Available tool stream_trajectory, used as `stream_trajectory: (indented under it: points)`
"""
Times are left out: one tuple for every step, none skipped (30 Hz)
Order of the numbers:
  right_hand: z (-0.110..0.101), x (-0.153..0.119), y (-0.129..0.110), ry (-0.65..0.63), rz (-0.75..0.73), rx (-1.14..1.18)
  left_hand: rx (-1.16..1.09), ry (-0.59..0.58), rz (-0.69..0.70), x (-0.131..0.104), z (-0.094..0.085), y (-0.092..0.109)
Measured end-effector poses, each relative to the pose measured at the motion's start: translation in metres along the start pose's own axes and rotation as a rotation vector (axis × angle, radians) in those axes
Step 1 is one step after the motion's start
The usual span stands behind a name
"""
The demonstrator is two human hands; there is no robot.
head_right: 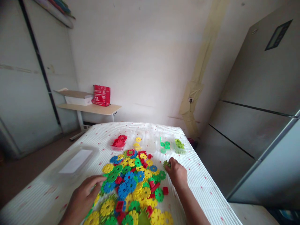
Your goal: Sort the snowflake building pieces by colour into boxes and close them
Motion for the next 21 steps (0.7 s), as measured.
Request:
stream_trajectory:
  points:
    - [0.000,0.000,0.000,0.002,0.006,-0.006,0.000,0.002,0.000,0.000,0.000,0.000]
    - [-0.001,0.000,-0.001,0.003,0.013,-0.014,-0.001,0.004,0.003,0.000,0.001,0.000]
    - [-0.001,0.000,-0.001,0.002,0.020,-0.023,-0.003,0.006,0.009,0.000,0.001,0.000]
    - [-0.001,-0.001,-0.002,0.002,0.024,-0.031,-0.005,0.010,0.015,0.000,0.001,0.000]
    - [-0.001,-0.001,-0.002,0.002,0.024,-0.039,-0.004,0.013,0.022,0.000,0.002,-0.001]
    - [-0.001,-0.001,-0.002,0.002,0.024,-0.044,-0.003,0.016,0.027,0.000,0.002,-0.001]
    - [0.000,-0.001,-0.003,0.004,0.026,-0.048,-0.001,0.019,0.030,0.000,0.002,-0.001]
    - [0.000,-0.002,-0.003,0.006,0.028,-0.050,0.001,0.019,0.031,-0.001,0.002,-0.002]
    - [0.002,-0.002,-0.003,0.009,0.029,-0.052,0.004,0.017,0.030,-0.001,0.002,-0.002]
    - [0.003,-0.003,-0.003,0.012,0.029,-0.054,0.005,0.012,0.029,-0.001,0.002,-0.003]
    - [0.005,-0.003,-0.003,0.013,0.026,-0.058,0.006,0.007,0.028,-0.001,0.002,-0.003]
    - [0.006,-0.004,-0.003,0.015,0.021,-0.064,0.007,0.004,0.027,-0.001,0.002,-0.004]
    - [0.008,-0.004,-0.003,0.018,0.013,-0.073,0.007,0.001,0.026,-0.002,0.003,-0.004]
    - [0.009,-0.004,-0.003,0.021,0.007,-0.084,0.006,0.000,0.024,-0.002,0.003,-0.005]
    - [0.010,-0.004,-0.003,0.025,0.004,-0.096,0.005,0.000,0.023,-0.002,0.003,-0.005]
    - [0.011,-0.004,-0.003,0.027,0.005,-0.106,0.003,0.002,0.021,-0.002,0.003,-0.005]
    - [0.011,-0.004,-0.003,0.029,0.008,-0.114,0.001,0.001,0.020,-0.002,0.003,-0.005]
    - [0.012,-0.003,-0.004,0.030,0.013,-0.119,-0.001,-0.001,0.019,-0.002,0.003,-0.005]
    - [0.012,-0.003,-0.004,0.030,0.016,-0.122,-0.004,-0.003,0.019,-0.002,0.003,-0.005]
    - [0.012,-0.003,-0.004,0.033,0.017,-0.124,-0.006,-0.005,0.019,-0.002,0.003,-0.005]
    - [0.012,-0.002,-0.004,0.036,0.018,-0.125,-0.007,-0.008,0.020,-0.002,0.003,-0.004]
Point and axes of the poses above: each hand's wrist, its own x-axis towards the middle knuckle, its own z-axis out of the palm, y = z × x, the point moved 1 cm from there along x, towards the middle knuckle, and after that the axes turned 8 degrees about z, right-handed, at the moved point
